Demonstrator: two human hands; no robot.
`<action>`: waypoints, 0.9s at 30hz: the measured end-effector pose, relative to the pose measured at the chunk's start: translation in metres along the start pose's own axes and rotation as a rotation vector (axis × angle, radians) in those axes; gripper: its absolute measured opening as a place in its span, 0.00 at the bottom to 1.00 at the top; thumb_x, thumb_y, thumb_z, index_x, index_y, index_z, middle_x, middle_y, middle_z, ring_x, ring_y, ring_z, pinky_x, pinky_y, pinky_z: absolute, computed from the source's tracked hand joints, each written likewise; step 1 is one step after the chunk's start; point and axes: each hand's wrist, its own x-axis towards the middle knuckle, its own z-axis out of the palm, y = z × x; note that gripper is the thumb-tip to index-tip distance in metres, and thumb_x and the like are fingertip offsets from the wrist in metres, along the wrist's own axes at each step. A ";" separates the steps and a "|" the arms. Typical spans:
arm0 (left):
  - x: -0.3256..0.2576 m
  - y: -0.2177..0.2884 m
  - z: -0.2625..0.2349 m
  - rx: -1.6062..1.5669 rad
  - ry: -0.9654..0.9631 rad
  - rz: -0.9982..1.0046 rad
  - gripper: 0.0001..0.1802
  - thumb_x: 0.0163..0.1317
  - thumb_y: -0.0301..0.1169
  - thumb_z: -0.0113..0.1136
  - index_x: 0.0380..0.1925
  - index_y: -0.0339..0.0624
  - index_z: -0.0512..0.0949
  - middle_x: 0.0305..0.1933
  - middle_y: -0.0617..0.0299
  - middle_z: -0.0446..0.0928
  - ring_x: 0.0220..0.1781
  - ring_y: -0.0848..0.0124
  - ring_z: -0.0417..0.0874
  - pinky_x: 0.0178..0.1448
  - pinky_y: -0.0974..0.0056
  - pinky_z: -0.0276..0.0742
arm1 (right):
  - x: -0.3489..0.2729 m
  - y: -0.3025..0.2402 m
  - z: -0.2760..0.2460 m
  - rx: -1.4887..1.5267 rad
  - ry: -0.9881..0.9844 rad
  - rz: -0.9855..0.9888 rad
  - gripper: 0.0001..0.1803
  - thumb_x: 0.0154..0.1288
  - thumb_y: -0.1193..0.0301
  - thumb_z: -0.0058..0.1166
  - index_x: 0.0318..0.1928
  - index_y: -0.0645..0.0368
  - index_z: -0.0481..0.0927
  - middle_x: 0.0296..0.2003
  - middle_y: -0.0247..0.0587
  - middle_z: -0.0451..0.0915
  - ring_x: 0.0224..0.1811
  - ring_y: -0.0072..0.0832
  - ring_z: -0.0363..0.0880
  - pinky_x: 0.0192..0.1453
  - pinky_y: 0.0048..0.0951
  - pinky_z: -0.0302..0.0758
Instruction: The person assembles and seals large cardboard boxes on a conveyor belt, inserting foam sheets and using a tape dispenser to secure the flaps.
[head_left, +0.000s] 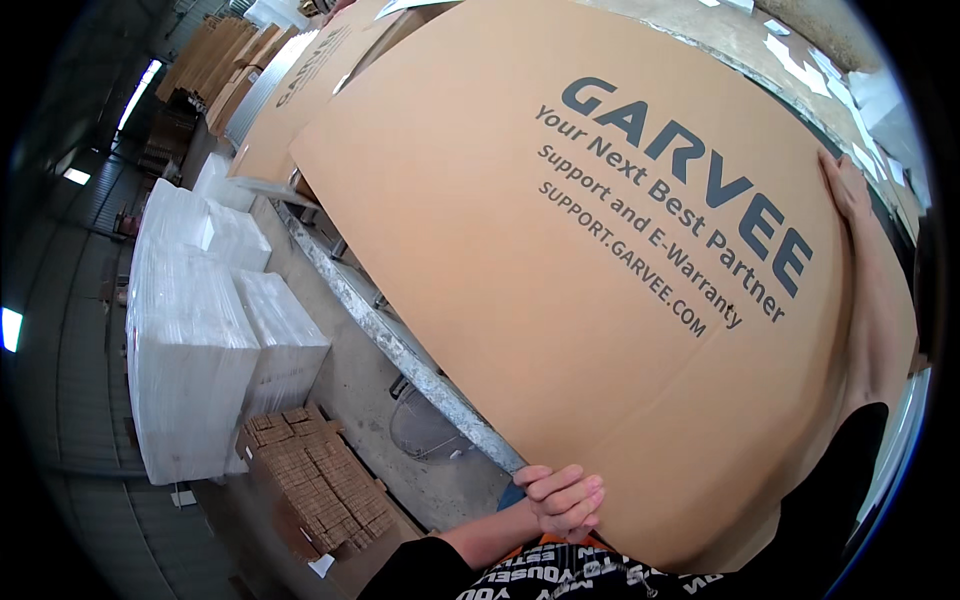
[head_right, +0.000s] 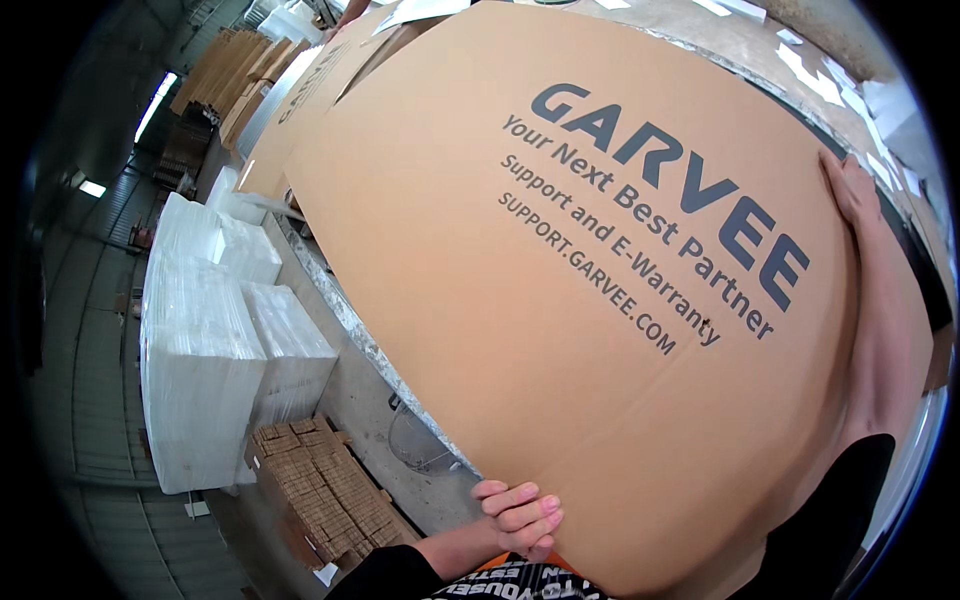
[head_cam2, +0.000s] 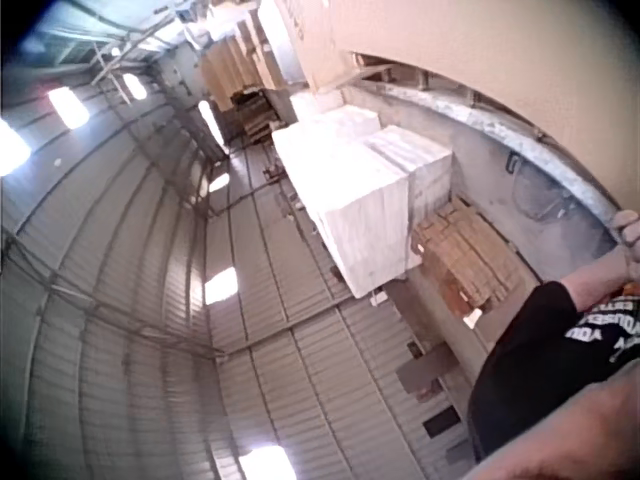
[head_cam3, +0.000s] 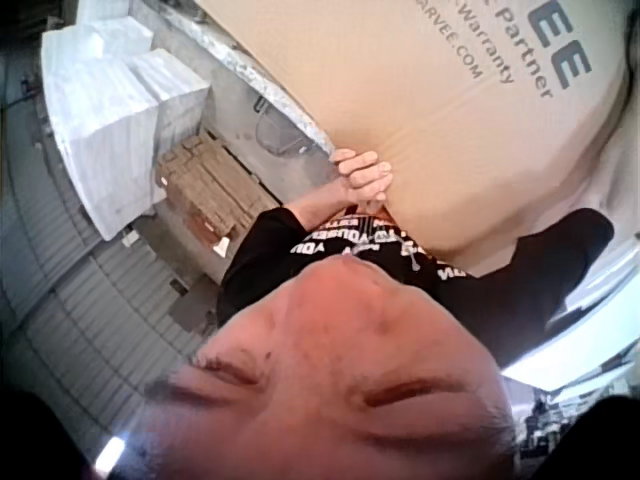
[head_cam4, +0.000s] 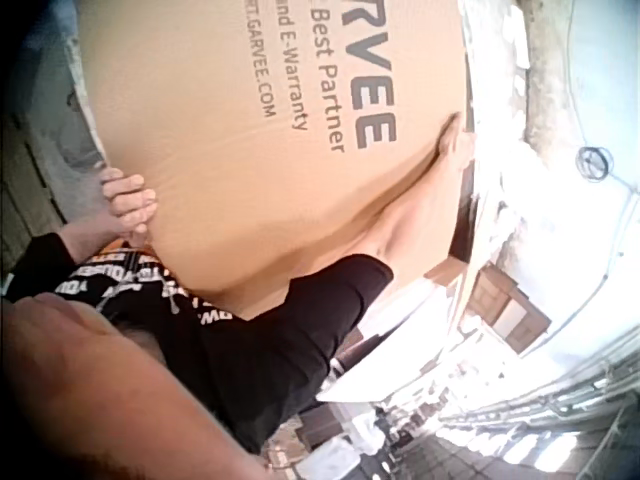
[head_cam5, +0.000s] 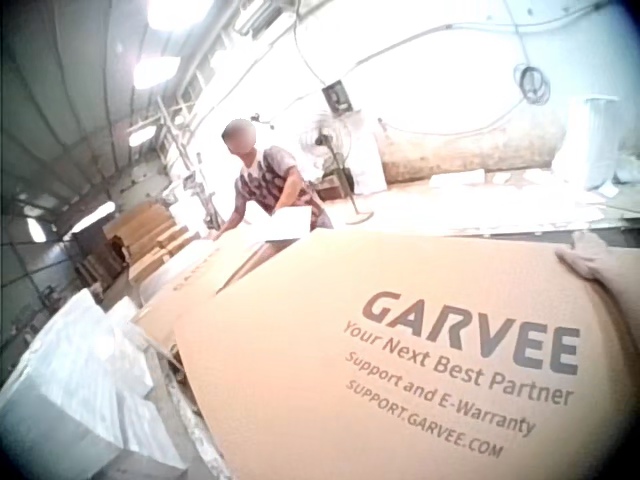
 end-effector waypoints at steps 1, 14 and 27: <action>0.008 -0.002 -0.004 -0.010 -0.078 0.005 0.14 0.57 0.41 0.50 0.23 0.49 0.81 0.29 0.67 0.81 0.44 0.69 0.78 0.60 0.57 0.58 | -0.007 0.015 -0.012 0.047 0.071 0.022 0.43 0.65 0.37 0.37 0.52 0.71 0.74 0.51 0.65 0.77 0.57 0.53 0.74 0.61 0.42 0.66; -0.005 -0.069 -0.013 -0.010 -0.080 0.133 0.10 0.61 0.31 0.51 0.24 0.42 0.78 0.34 0.62 0.81 0.46 0.62 0.74 0.56 0.57 0.59 | -0.537 -0.120 -0.112 -0.055 -0.248 -0.651 0.41 0.47 0.55 0.66 0.54 0.76 0.73 0.51 0.66 0.75 0.56 0.65 0.71 0.62 0.52 0.71; 0.109 -0.008 0.005 -0.099 -1.474 0.844 0.66 0.37 0.54 0.74 0.72 0.36 0.50 0.78 0.46 0.45 0.79 0.44 0.39 0.80 0.45 0.35 | -0.612 -0.118 -0.026 -0.150 0.494 -0.363 0.19 0.51 0.70 0.51 0.40 0.72 0.81 0.42 0.61 0.82 0.46 0.56 0.82 0.55 0.50 0.78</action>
